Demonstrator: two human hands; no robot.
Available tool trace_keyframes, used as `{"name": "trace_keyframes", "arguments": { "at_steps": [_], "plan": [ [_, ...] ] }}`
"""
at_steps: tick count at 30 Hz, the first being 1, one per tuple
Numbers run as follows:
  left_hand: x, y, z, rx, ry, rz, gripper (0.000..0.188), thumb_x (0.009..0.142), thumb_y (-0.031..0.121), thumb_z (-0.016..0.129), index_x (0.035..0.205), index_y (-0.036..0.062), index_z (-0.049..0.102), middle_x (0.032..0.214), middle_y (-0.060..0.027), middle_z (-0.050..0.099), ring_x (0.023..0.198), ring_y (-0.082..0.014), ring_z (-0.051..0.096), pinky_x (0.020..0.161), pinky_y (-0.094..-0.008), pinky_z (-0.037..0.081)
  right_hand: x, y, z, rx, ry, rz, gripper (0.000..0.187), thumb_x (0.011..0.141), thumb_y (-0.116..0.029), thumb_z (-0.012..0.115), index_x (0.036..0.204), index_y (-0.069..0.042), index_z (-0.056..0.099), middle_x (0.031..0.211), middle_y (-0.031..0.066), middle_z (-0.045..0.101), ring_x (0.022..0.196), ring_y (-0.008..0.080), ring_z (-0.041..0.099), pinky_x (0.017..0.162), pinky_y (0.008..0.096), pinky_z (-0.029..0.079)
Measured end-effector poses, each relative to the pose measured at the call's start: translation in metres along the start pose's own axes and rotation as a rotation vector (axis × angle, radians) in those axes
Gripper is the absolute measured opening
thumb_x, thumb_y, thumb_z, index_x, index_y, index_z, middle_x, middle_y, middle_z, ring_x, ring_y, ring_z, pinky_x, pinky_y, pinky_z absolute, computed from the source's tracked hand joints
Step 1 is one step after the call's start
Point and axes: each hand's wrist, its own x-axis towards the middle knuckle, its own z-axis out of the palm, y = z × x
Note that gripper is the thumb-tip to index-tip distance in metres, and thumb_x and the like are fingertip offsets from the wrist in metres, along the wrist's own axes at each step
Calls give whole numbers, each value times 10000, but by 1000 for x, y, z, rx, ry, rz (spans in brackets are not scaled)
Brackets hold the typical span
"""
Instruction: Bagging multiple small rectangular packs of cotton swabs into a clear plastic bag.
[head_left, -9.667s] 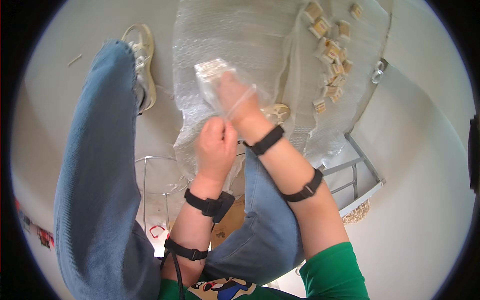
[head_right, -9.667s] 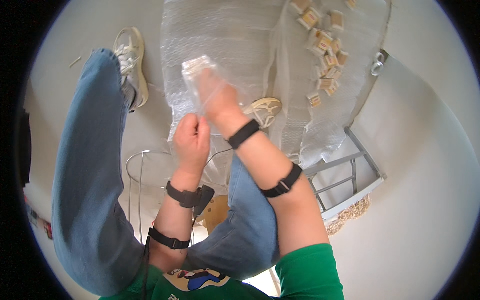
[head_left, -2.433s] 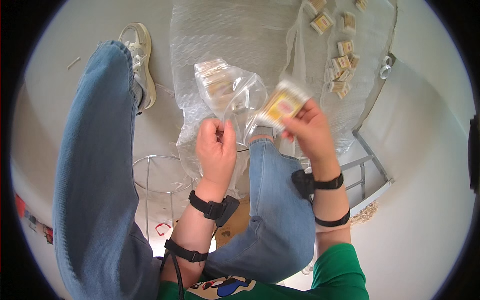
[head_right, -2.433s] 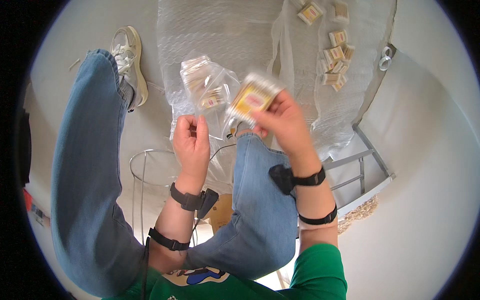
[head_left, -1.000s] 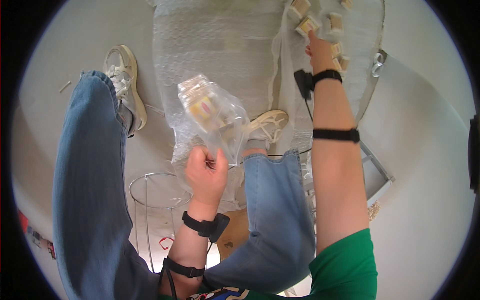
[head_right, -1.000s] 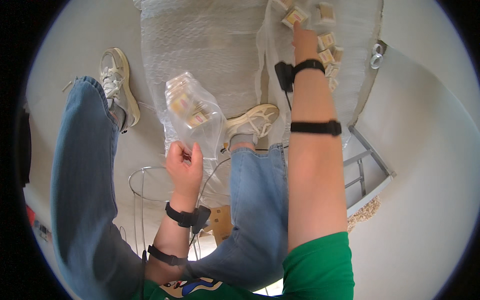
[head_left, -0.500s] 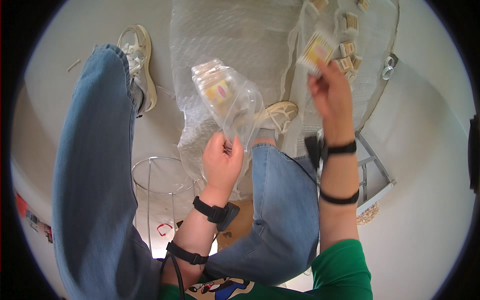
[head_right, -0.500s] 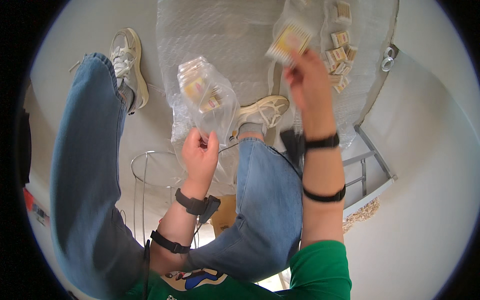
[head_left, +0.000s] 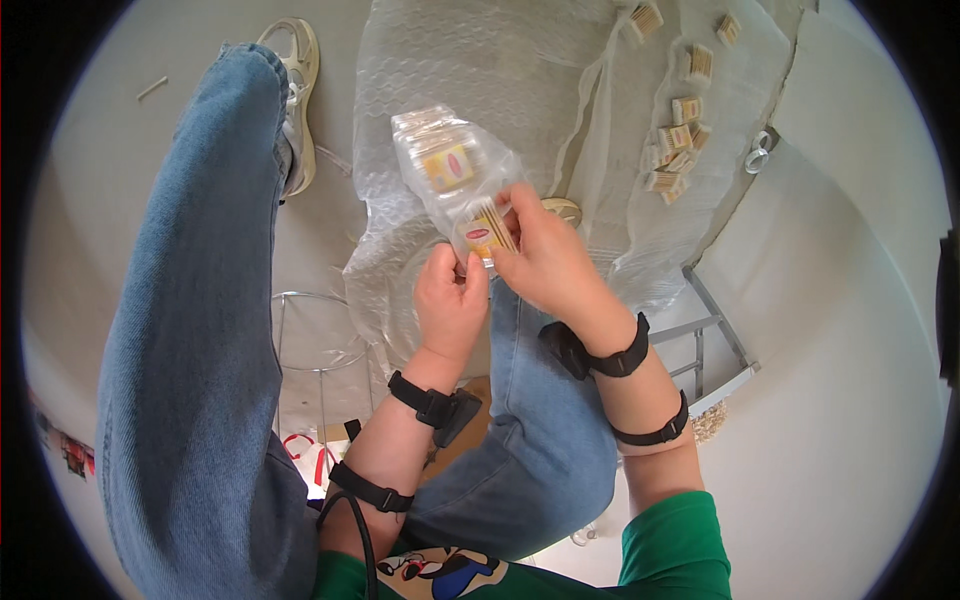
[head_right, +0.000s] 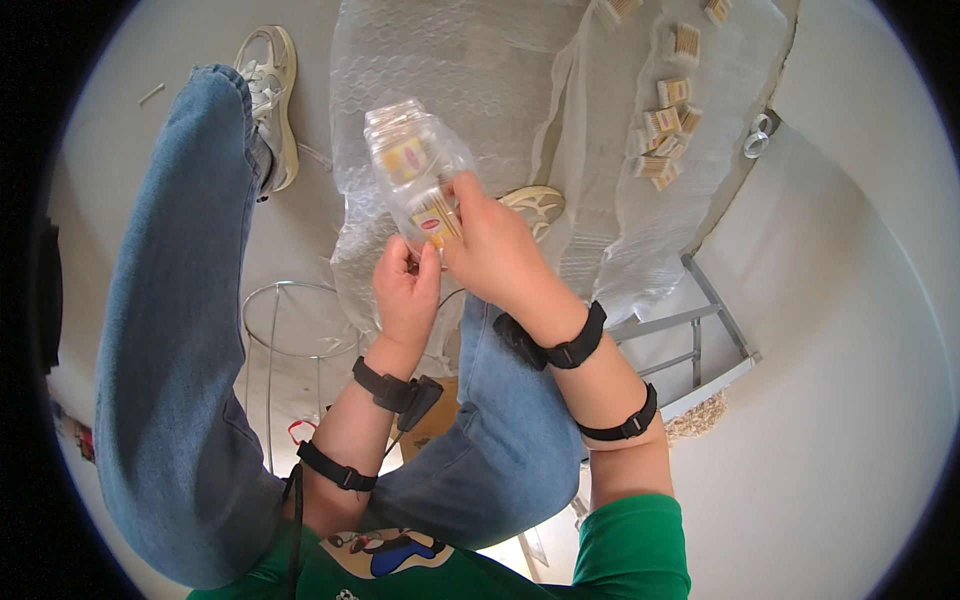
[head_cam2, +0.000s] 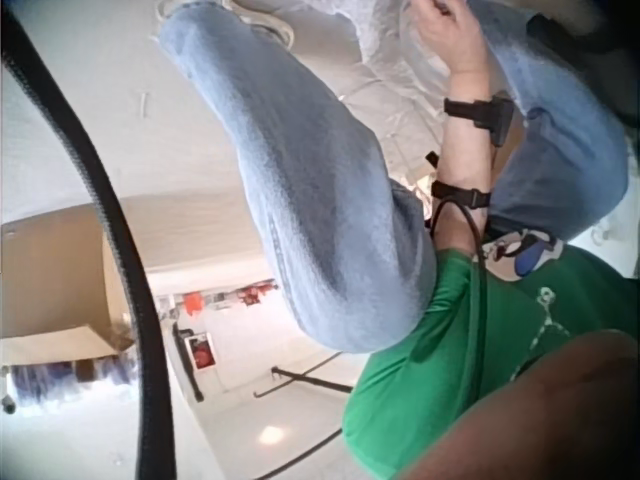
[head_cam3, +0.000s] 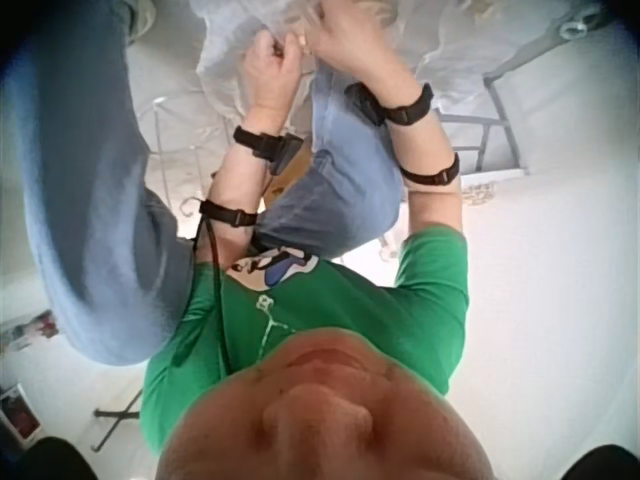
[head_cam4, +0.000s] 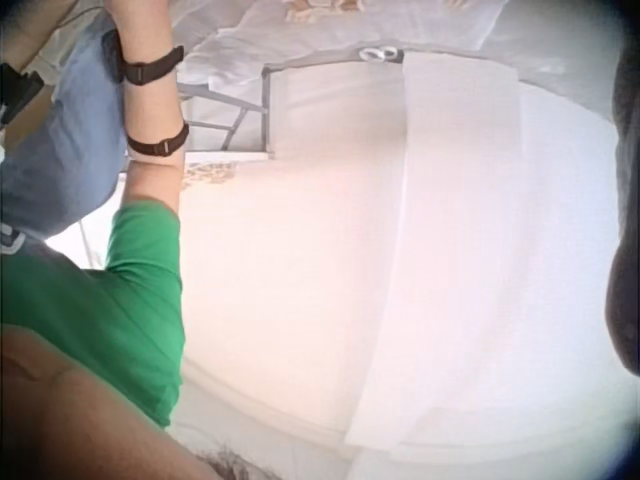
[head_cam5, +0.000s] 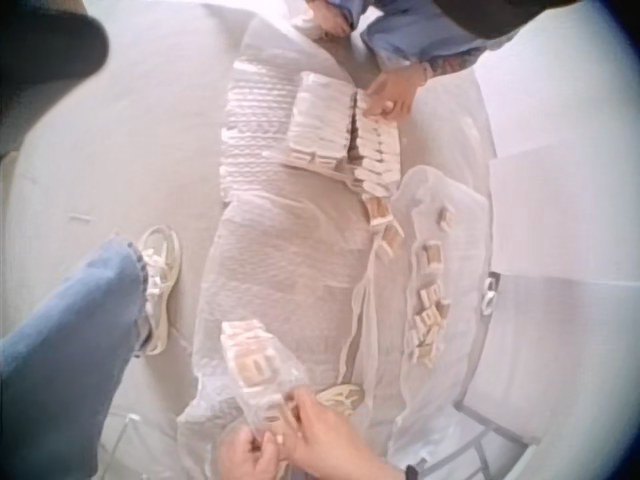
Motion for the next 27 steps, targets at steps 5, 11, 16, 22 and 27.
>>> {"name": "trace_keyframes", "arguments": {
  "at_steps": [5,11,16,22,27],
  "plan": [
    [0,-1,-1,10,5,30,179,832,50,618,744,20,466,645,-66,512,557,-142,489,525,-283,408,14,-7,-14,-39,-136,-22,408,757,-24,595,1157,-6,515,702,107,531,632,221,533,608,330,450],
    [0,2,-1,6,-11,10,189,810,80,617,732,28,453,651,-122,498,570,-283,504,527,-383,404,22,-5,10,147,194,28,273,765,-47,675,984,-7,519,734,60,549,670,118,524,636,276,459],
    [0,8,-1,-138,20,-102,180,826,72,608,733,27,460,653,-122,512,571,-271,517,530,-380,408,20,20,37,187,239,-8,268,771,-58,701,951,-3,511,804,103,584,715,188,571,679,305,474],
    [-4,-9,2,-144,16,-63,187,835,74,605,725,30,459,645,-116,518,564,-267,516,529,-369,408,25,16,27,-251,33,-267,142,770,-6,622,905,19,585,879,214,604,805,406,581,695,411,480],
    [-5,-3,3,-140,17,-51,183,835,72,607,724,31,468,636,-112,515,564,-261,514,528,-363,408,34,20,30,-498,109,-429,186,756,-27,592,939,-7,623,855,184,617,774,367,596,667,437,489]
  ]
}}
